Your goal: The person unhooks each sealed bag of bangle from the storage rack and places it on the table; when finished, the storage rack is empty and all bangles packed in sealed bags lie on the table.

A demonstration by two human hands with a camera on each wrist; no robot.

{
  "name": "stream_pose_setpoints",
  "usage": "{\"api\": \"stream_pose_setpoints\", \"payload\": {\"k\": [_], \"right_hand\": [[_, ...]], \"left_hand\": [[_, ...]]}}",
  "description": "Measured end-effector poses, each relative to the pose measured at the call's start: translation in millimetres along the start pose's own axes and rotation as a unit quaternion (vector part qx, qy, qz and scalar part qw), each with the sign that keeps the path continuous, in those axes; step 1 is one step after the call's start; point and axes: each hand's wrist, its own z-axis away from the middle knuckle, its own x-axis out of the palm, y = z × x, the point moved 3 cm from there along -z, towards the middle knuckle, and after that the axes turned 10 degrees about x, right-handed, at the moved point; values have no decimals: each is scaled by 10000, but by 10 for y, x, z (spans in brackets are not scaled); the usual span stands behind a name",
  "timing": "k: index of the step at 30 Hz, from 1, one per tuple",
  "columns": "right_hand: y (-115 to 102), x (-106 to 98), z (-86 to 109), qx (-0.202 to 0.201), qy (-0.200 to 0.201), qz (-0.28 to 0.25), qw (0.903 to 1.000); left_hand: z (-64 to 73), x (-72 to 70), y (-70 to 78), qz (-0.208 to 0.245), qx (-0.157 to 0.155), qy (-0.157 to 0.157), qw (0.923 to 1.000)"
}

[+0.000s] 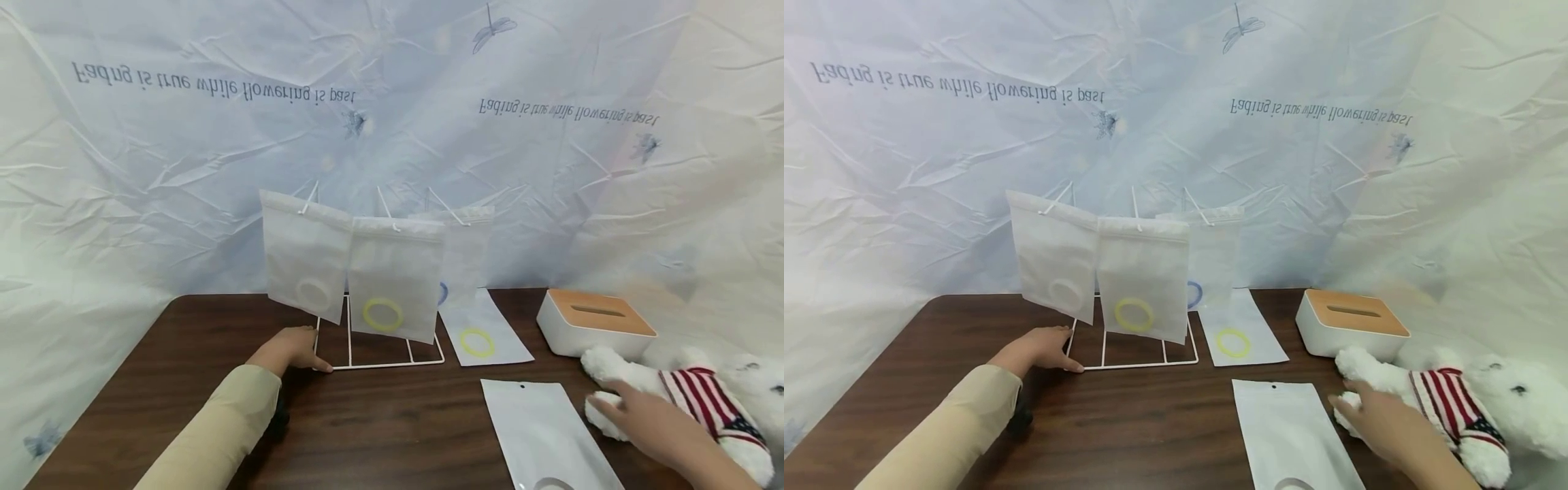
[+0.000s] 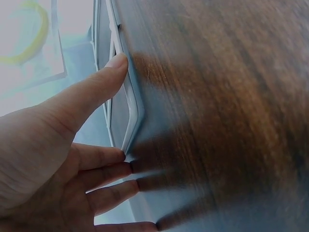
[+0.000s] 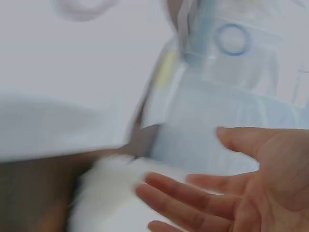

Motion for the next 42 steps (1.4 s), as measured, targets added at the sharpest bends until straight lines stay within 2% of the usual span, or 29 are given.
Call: {"api": "stream_pose_setpoints", "payload": {"k": [3,6,9,14,16,17,19,21,24,28,31,32,35,38,42], "right_hand": [[-427,-289,-147,-620,735,-633,9934],[-780,-417,-375,-1165,1135,-1408,9766],[-1066,-475,-653,-1359,1027,-2360,9567],[-1397,-490,-1020,-1292,418,-3693,9193],[-1468,-463,-1100,-1156,262,-3901,9131],[-1490,-442,-1127,-1080,221,-3952,9120],[-1514,-392,-1154,-877,306,-3885,9168],[-1518,-339,-1157,-678,512,-3691,9255],[-1513,-261,-1132,-526,854,-3520,9306],[-1512,-174,-1076,-676,1010,-3725,9200],[-1504,-135,-1024,-904,1032,-4040,9044],[-1496,-127,-994,-938,1111,-4066,9020],[-1473,-117,-870,-1095,1610,-3885,9007],[-1477,-128,-702,-1147,2346,-3522,8988],[-1504,-185,-491,-1165,3011,-3341,8855]], "left_hand": [[-11,19,-1,29,18,-5,10000],[-13,37,16,80,17,-11,10000],[-19,50,51,161,6,-9,9999],[-33,99,115,318,-30,13,9995],[-46,127,131,308,-13,16,9995],[-50,135,141,299,-7,18,9996],[-58,146,152,278,-16,36,9996],[-53,137,165,239,-31,62,9997],[-32,115,173,267,-77,93,9996],[10,83,173,296,-82,105,9995],[33,63,162,329,-91,132,9993],[34,60,153,325,-94,141,9993],[33,50,120,298,-88,177,9994],[39,39,81,251,-112,182,9995],[60,9,52,286,-167,154,9993]]}}
